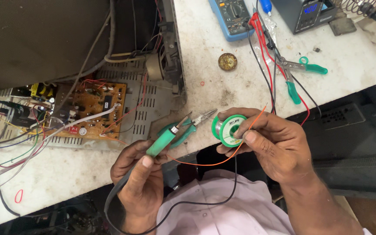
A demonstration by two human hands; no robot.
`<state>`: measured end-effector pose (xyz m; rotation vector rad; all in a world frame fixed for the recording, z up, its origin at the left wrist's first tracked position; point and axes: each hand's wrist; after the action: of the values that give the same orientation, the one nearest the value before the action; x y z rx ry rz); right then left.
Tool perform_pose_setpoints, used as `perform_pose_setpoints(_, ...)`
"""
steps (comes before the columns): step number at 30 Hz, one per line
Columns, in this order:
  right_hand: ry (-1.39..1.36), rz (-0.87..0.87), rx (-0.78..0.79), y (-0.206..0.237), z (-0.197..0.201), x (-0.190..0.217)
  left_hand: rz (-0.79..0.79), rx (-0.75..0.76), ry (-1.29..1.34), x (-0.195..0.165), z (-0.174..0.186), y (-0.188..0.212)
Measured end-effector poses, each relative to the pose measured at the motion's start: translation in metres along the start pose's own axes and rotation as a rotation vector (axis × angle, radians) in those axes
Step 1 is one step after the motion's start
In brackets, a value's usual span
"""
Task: The person repairs a CRT television on a cluttered workbench. They work inside the TV chassis handling wires and components, then pick up a soldering iron and a spool of solder wire and solder connections on the circuit board, using pliers nearby.
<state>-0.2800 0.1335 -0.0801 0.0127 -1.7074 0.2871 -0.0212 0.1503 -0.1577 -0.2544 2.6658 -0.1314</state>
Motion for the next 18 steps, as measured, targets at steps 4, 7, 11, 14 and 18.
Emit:
perform_pose_setpoints(4, -0.001, 0.003, 0.000, 0.0005, 0.0008, -0.0007, 0.005, 0.006, -0.005, 0.0006, 0.0018, 0.0003)
perform_pose_setpoints(7, 0.002, 0.012, 0.005, 0.0008, 0.0012, -0.0015, 0.012, 0.004, 0.001, 0.0011, 0.0036, 0.0014)
perform_pose_setpoints(11, -0.010, 0.010, 0.005, 0.0013, 0.0014, -0.0019, 0.015, -0.007, -0.007, 0.0014, 0.0049, 0.0023)
perform_pose_setpoints(14, -0.012, -0.001, 0.001, 0.0020, 0.0018, -0.0010, 0.026, 0.025, 0.013, 0.0009, 0.0048, 0.0020)
perform_pose_setpoints(18, 0.000, -0.006, -0.014, 0.0027, 0.0014, 0.0001, 0.031, -0.042, -0.019, 0.0008, 0.0035, 0.0015)
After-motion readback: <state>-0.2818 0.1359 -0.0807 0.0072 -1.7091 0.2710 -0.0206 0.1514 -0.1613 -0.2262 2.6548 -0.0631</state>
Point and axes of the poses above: each hand's wrist, its own y-axis away from the middle knuckle, its own z-axis out of the back of the hand, x = y × z, and after that the axes turned 15 degrees about y, right-handed
